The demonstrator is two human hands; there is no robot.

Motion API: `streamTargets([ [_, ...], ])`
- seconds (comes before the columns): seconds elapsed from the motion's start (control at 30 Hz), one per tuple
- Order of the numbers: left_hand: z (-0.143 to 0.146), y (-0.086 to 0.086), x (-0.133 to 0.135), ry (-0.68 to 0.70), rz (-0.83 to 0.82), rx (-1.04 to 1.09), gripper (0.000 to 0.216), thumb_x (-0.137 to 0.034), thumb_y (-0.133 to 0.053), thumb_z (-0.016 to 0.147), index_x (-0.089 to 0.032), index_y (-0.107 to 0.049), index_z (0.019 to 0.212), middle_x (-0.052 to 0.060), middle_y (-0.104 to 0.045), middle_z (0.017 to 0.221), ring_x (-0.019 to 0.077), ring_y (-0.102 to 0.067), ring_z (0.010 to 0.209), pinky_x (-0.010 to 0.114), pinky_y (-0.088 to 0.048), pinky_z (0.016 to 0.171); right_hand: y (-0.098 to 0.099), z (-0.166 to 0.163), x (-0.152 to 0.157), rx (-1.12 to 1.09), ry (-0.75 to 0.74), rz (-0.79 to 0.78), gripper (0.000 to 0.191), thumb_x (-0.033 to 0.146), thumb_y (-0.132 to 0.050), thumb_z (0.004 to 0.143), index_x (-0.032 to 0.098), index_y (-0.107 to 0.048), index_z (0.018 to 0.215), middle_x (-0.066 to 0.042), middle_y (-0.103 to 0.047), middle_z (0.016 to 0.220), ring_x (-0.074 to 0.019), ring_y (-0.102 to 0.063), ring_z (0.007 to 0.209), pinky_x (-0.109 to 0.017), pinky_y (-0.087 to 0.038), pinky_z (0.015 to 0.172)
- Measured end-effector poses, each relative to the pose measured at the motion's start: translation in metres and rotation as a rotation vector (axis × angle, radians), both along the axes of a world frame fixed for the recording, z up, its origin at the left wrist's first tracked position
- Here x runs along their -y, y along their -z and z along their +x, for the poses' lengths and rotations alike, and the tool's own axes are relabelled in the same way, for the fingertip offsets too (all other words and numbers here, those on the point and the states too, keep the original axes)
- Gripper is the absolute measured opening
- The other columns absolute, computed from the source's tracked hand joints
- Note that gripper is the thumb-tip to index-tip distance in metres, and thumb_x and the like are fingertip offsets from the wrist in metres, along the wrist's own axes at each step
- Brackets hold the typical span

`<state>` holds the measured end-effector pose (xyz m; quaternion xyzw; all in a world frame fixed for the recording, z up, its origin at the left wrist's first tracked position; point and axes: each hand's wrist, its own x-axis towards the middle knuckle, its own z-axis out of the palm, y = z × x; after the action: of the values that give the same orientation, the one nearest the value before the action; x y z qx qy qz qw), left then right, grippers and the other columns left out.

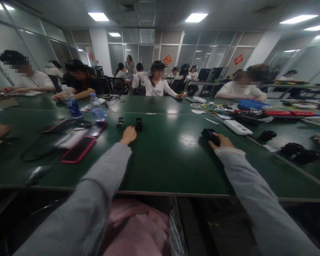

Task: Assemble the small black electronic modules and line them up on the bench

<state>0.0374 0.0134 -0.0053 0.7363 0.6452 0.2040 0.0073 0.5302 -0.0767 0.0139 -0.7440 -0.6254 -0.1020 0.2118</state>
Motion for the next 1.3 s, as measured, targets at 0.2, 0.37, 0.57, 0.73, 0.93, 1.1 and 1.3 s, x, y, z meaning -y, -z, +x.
streamTargets([
  [0.2, -0.001, -0.007, -0.004, 0.002, -0.072, 0.056, 0.041, -0.022, -0.034, 0.098, -0.014, -0.055, 0.133, 0.014, -0.048, 0.148, 0.0252, -0.042, 0.139, 0.041, -0.037, 0.113, 0.015, -0.192, -0.027, -0.13, -0.702, -0.002, 0.054, 0.039, -0.059, 0.088, 0.026, -0.048, 0.138, -0.01, -0.058, 0.125, -0.0271, -0.06, 0.112, -0.045, -0.05, 0.099],
  [0.37, -0.005, -0.012, -0.007, -0.005, -0.085, 0.133, 0.04, -0.022, -0.032, 0.099, -0.02, -0.059, 0.128, 0.009, -0.059, 0.137, 0.0218, -0.053, 0.128, 0.036, -0.043, 0.107, 0.018, -0.272, -0.038, -0.159, -0.823, 0.039, 0.051, 0.039, -0.055, 0.09, 0.028, -0.046, 0.139, -0.009, -0.057, 0.118, -0.0264, -0.059, 0.111, -0.047, -0.05, 0.098],
  [0.57, -0.004, -0.012, -0.005, -0.007, -0.067, 0.127, 0.039, -0.02, -0.034, 0.098, -0.02, -0.06, 0.127, 0.01, -0.059, 0.137, 0.0222, -0.052, 0.127, 0.036, -0.044, 0.104, 0.018, -0.273, -0.039, -0.141, -0.823, 0.056, 0.051, 0.04, -0.054, 0.091, 0.029, -0.045, 0.14, -0.009, -0.057, 0.113, -0.0264, -0.058, 0.106, -0.048, -0.051, 0.095],
  [0.73, -0.005, -0.01, -0.008, -0.008, -0.049, 0.127, 0.04, -0.02, -0.035, 0.097, -0.019, -0.061, 0.127, 0.009, -0.06, 0.136, 0.022, -0.053, 0.127, 0.035, -0.044, 0.105, 0.013, -0.283, -0.027, -0.112, -0.816, 0.038, 0.056, 0.052, -0.048, 0.094, 0.026, -0.046, 0.143, -0.011, -0.059, 0.112, -0.0276, -0.058, 0.105, -0.047, -0.05, 0.095],
  [0.93, -0.011, -0.01, -0.016, -0.026, -0.104, 0.355, 0.041, -0.02, -0.034, 0.098, -0.025, -0.062, 0.129, 0.001, -0.062, 0.136, 0.0157, -0.056, 0.126, 0.027, -0.044, 0.105, 0.008, -0.285, -0.04, -0.517, -0.799, 0.032, 0.063, 0.064, -0.022, 0.099, 0.025, -0.054, 0.136, -0.004, -0.068, 0.09, -0.0199, -0.065, 0.089, -0.038, -0.051, 0.091],
  [1.1, -0.015, -0.01, -0.017, -0.012, -0.089, 0.497, 0.04, -0.018, -0.037, 0.098, -0.024, -0.065, 0.126, 0.0, -0.064, 0.134, 0.014, -0.057, 0.126, 0.025, -0.042, 0.106, 0.016, -0.285, -0.082, -0.611, -0.637, 0.205, 0.066, 0.067, -0.028, 0.096, 0.02, -0.056, 0.133, -0.005, -0.067, 0.09, -0.0189, -0.064, 0.085, -0.036, -0.051, 0.088],
  [1.3, -0.016, -0.01, -0.016, 0.009, -0.079, 0.496, 0.042, -0.013, -0.039, 0.095, -0.026, -0.067, 0.124, -0.002, -0.065, 0.133, 0.0137, -0.058, 0.125, 0.025, -0.042, 0.106, 0.019, -0.31, -0.116, -0.323, -0.637, 0.207, 0.052, 0.038, -0.031, 0.1, 0.019, -0.045, 0.146, -0.01, -0.05, 0.143, -0.023, -0.046, 0.132, -0.044, -0.039, 0.111],
])
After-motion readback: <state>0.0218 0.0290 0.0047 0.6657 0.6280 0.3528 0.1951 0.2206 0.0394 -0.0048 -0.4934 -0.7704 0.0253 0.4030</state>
